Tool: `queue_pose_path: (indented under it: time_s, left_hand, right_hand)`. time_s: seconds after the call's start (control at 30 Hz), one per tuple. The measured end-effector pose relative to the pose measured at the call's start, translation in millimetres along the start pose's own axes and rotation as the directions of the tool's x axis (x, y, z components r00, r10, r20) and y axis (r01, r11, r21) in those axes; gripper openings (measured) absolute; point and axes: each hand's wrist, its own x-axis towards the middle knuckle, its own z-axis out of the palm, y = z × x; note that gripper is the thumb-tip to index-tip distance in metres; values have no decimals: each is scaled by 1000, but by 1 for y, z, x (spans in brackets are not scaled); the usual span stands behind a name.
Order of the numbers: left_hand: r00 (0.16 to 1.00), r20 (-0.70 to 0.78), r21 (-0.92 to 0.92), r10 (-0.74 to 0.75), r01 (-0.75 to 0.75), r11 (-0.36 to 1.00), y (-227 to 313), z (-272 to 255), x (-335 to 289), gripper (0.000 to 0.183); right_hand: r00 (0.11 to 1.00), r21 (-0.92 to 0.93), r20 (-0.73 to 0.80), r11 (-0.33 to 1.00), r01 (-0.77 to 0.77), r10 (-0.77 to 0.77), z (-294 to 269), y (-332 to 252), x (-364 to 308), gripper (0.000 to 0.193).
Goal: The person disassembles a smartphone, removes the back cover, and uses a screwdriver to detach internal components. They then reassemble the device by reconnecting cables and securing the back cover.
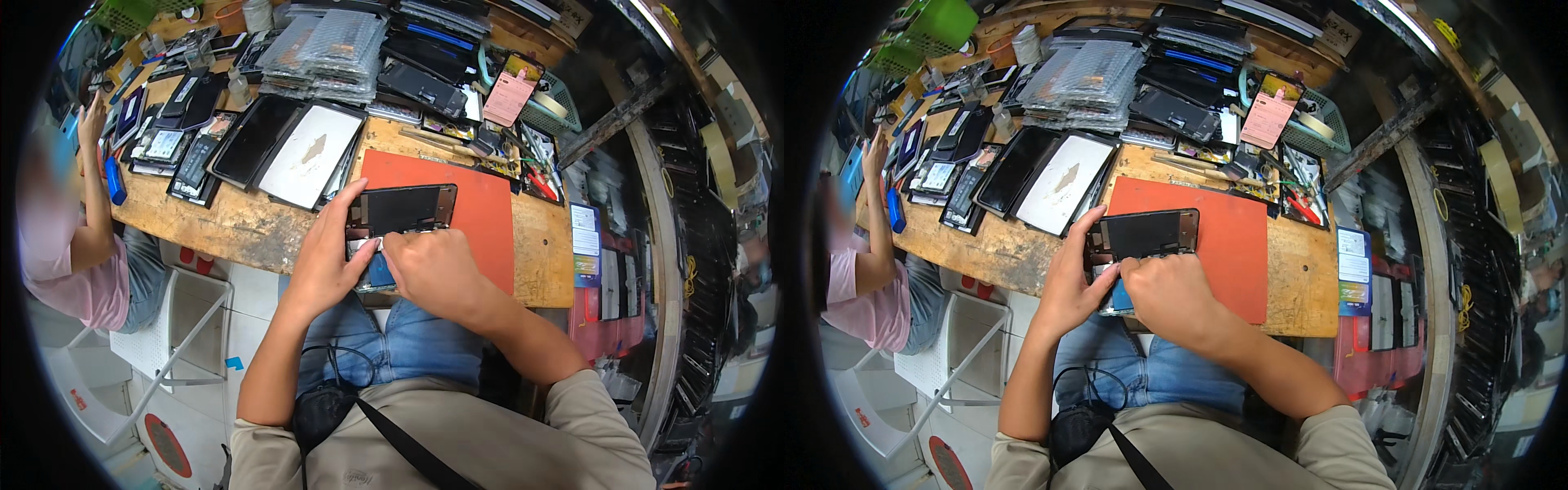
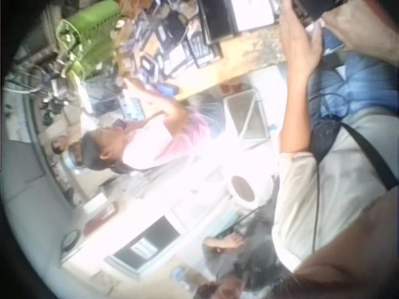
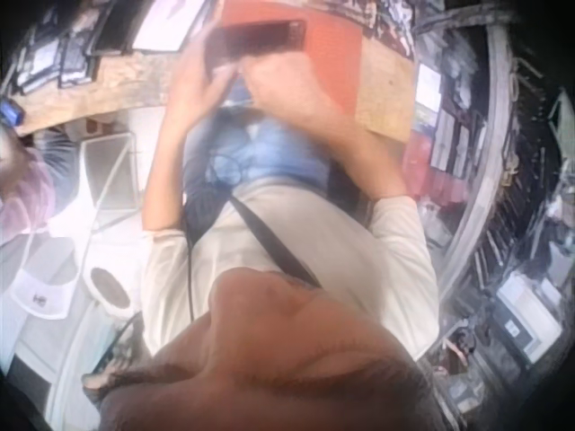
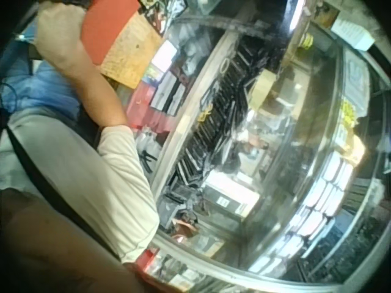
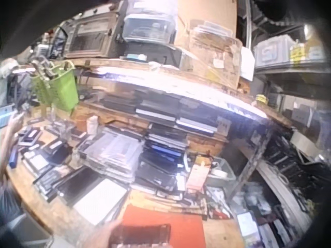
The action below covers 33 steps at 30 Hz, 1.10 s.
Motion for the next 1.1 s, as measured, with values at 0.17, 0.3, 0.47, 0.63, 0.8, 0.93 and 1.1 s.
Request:
queue_pose_path:
  time_s: [0.17, 0.3, 0.47, 0.63, 0.8, 0.93, 1.1]
  left_hand:
    - [998, 5, -4, 59, -59, 998, -3, -1, 2, 76]
    - [998, 12, -6, 62, -61, 998, -5, -3, 0, 71]
    - [990, -15, 29, 142, -142, 989, -8, -3, 0, 70]
    - [994, 42, 19, 101, -102, 995, -14, -5, -2, 69]
    - [992, 15, 31, 125, -125, 992, -9, 0, 1, 68]
    - [989, -32, 51, 144, -142, 988, -12, -4, -4, 70]
    - [998, 46, 14, 52, -52, 999, -8, -5, -1, 68]
  right_hand:
    - [988, -137, 137, 989, -51, 70, -6, -18, 9, 8]
    - [974, -198, 198, 978, -71, 111, -10, -27, 19, 11]
    - [982, -247, 157, 967, -64, 105, -8, -40, 21, 9]
    - [985, -261, 120, 961, -92, 127, 0, -40, 20, 9]
    - [981, -255, 117, 960, -120, 153, -3, -35, 18, 10]
    - [988, -218, 88, 970, -106, 127, -2, -34, 21, 15]
    - [989, -184, 78, 976, -113, 129, 2, -27, 17, 20]
